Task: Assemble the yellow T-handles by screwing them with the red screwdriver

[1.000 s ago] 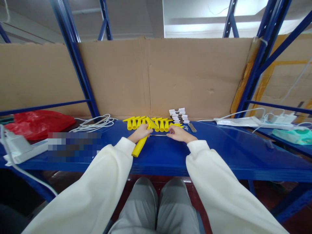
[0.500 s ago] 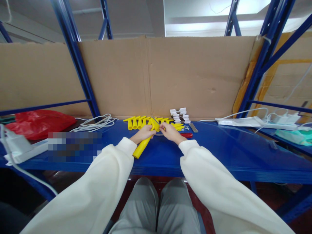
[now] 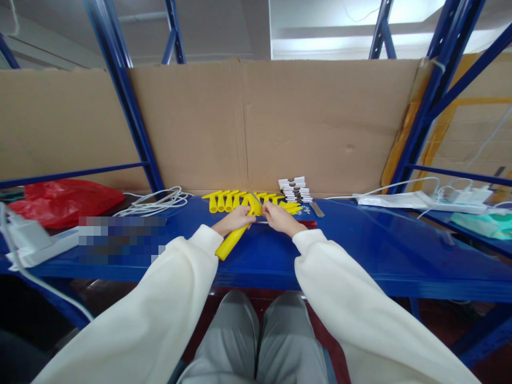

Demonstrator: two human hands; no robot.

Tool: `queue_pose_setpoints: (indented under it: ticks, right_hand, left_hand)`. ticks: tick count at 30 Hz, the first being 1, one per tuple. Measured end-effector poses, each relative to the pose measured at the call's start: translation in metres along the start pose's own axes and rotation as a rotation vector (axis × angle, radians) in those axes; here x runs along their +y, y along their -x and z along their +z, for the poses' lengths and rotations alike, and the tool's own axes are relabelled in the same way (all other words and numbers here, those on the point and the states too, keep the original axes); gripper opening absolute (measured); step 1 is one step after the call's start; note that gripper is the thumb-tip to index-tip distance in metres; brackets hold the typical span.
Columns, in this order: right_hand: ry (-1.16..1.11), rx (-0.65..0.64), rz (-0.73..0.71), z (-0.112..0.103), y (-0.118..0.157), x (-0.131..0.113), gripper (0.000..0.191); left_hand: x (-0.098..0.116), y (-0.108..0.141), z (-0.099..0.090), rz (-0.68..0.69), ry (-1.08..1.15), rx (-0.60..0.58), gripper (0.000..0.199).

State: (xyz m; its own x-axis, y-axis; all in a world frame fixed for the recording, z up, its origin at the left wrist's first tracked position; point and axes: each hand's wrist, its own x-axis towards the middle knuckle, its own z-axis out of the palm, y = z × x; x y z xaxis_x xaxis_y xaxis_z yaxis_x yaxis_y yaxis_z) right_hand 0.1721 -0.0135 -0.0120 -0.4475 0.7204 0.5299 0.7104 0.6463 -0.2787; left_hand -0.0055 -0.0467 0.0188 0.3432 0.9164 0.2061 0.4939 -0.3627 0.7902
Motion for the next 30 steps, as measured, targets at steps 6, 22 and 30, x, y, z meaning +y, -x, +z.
queue_pose_setpoints:
  ticks: [6,22,30]
  right_hand:
    - [0.071,-0.054,0.014,-0.003,0.003,-0.005,0.013]
    - [0.155,-0.087,0.011,-0.015,0.007,-0.008,0.016]
    - [0.289,0.153,0.494,-0.055,0.011,0.067,0.022]
  left_hand:
    - [-0.003,-0.003,0.001,-0.03,-0.019,-0.008,0.029]
    - [-0.004,-0.005,0.001,-0.066,-0.019,0.017,0.026]
    - [-0.005,-0.002,-0.001,-0.085,-0.019,0.032,0.029]
